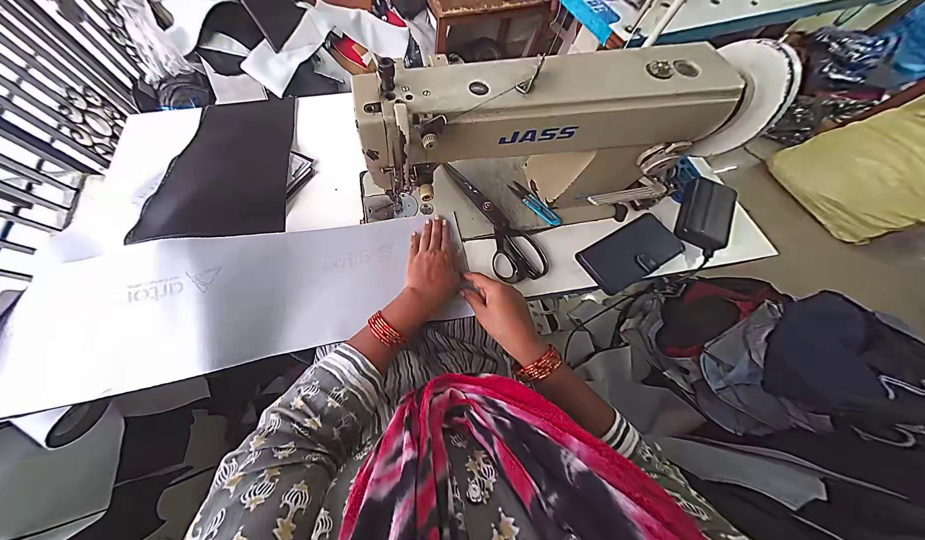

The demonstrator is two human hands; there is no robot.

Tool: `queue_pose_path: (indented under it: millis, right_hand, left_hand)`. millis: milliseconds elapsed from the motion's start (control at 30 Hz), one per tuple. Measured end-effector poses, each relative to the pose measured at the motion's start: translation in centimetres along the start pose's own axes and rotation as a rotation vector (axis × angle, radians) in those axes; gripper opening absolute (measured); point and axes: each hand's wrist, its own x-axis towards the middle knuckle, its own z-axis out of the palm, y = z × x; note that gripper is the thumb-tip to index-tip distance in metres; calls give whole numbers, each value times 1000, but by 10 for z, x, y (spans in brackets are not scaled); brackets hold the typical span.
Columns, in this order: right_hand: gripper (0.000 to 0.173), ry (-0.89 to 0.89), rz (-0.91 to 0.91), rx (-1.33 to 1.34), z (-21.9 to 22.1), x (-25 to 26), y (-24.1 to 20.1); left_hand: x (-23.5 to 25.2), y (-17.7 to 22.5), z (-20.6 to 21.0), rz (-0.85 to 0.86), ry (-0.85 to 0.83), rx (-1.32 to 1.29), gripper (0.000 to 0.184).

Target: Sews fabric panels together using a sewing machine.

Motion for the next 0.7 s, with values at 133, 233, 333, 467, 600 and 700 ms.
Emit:
queue_pose_path:
  millis: [133, 233, 333, 467, 600, 700]
  right_hand:
    - [39, -60, -26, -80, -10, -1, -2]
    - [33, 34, -126, -74, -17, 7, -6]
    - [34, 144, -248, -134, -12, 34, -13]
    - [40, 134, -343, -200, 6, 79, -23]
    - [48, 117, -343, -253, 13, 102, -34]
    - [52, 89, -331, -285, 12, 113, -42]
  left_hand:
    - [-8, -10, 6, 22, 1, 36, 63]
    - [-16, -22, 2, 25, -16, 25, 62]
    - [-28, -41, -2, 24, -13, 32, 62]
    - [-36, -60, -10, -2, -8, 31, 64]
    - [-36, -73, -14, -53, 10, 36, 64]
    - [-31, -80, -19, -65, 18, 34, 64]
